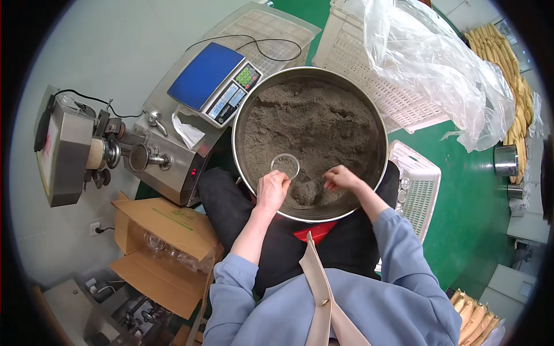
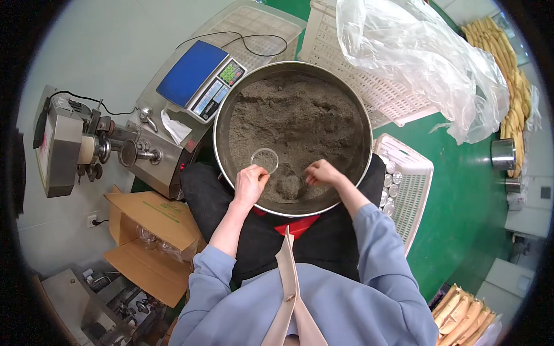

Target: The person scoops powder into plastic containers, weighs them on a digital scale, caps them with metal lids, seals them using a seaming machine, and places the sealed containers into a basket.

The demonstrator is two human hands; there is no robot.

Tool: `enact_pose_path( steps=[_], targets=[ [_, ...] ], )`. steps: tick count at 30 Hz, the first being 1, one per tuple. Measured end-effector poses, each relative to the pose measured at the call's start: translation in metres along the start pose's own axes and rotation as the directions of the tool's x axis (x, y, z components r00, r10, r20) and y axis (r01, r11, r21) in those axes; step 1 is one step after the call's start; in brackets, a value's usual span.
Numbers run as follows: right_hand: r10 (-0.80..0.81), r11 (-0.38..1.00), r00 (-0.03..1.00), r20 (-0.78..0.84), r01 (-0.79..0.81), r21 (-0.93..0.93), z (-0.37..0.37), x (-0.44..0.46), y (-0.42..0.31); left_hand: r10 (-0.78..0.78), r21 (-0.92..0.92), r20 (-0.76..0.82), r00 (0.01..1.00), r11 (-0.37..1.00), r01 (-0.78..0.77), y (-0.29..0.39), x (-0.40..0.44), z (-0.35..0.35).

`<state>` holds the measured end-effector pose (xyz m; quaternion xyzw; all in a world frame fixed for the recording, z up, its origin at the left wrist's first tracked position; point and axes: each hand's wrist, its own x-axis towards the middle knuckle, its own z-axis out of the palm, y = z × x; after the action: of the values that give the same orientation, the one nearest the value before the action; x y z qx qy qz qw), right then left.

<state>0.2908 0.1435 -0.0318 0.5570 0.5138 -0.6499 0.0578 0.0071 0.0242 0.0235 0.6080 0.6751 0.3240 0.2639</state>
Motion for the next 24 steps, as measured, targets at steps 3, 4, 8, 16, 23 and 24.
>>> enact_pose_path(
  steps=[3, 4, 8, 16, 23, 24],
  targets=[
    [-0.069, 0.992, 0.998, -0.004, 0.069, 0.104, -0.034, -0.049, -0.035, 0.01, 0.018, -0.007, 1.0, 1.0, -0.01, 0.001, 0.0, 0.0],
    [-0.089, 0.991, 0.995, -0.043, 0.093, 0.1, -0.042, -0.069, -0.052, 0.005, 0.027, -0.001, 1.0, 1.0, -0.005, 0.003, 0.001, -0.001],
    [-0.202, 0.969, 0.971, -0.13, 0.217, 0.115, -0.062, -0.119, -0.1, 0.014, 0.057, 0.033, 0.999, 0.998, -0.015, 0.006, 0.0, 0.004],
    [-0.403, 0.91, 0.881, -0.248, 0.356, -0.213, 0.003, -0.101, -0.141, 0.131, 0.076, 0.084, 0.988, 0.988, -0.137, 0.011, -0.005, 0.023],
    [-0.721, 0.49, 0.633, -0.283, 0.177, -0.854, 0.057, -0.077, -0.131, 0.171, -0.029, 0.036, 0.985, 0.985, -0.17, 0.017, -0.008, 0.025],
    [-0.735, 0.464, 0.625, -0.265, 0.176, -0.868, 0.058, -0.083, -0.135, 0.177, -0.032, 0.028, 0.984, 0.984, -0.176, 0.018, -0.006, 0.024]
  ],
)
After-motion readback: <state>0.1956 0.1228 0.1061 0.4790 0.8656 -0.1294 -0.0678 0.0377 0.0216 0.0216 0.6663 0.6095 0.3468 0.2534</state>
